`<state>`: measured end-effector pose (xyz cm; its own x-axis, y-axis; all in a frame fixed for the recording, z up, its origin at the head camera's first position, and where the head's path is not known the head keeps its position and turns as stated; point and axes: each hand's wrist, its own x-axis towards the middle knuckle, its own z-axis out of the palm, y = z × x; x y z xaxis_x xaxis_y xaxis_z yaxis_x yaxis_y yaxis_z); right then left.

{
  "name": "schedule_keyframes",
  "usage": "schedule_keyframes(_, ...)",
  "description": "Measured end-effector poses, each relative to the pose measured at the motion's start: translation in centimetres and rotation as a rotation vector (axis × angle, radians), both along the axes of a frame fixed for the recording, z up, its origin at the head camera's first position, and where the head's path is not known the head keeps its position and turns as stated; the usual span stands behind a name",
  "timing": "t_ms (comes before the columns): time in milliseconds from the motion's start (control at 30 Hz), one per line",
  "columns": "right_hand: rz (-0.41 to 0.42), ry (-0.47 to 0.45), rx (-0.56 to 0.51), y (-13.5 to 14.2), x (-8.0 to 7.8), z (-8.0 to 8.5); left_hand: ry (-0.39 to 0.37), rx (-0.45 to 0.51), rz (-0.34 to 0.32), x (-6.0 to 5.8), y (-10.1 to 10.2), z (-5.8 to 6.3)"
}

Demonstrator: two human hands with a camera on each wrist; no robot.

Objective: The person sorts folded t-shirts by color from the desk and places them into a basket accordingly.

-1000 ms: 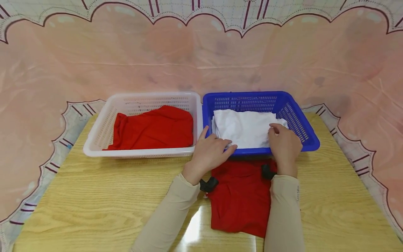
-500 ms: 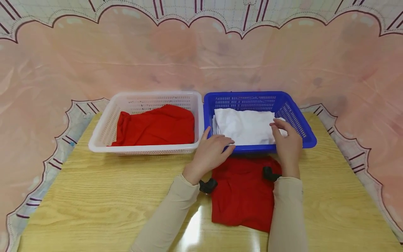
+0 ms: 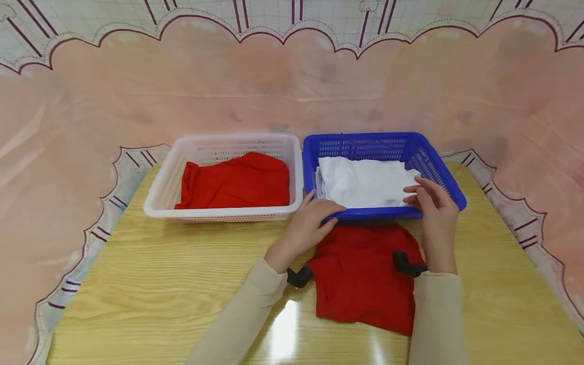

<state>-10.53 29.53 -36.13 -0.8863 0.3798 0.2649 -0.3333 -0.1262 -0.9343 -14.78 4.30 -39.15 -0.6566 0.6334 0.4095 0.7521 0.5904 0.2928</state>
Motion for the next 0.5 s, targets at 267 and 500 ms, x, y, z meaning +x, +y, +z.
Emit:
schedule_keyframes(267, 0.083, 0.031, -0.133, 0.0, 2.2, -0.7, -0.024, 0.387, -0.099, 0.9, -1.5, -0.5)
schedule_keyframes(500, 0.130, -0.019, -0.198, -0.1, 3.5, -2.9, -0.104, 0.661, -0.023, 2.0, -2.3, -1.2)
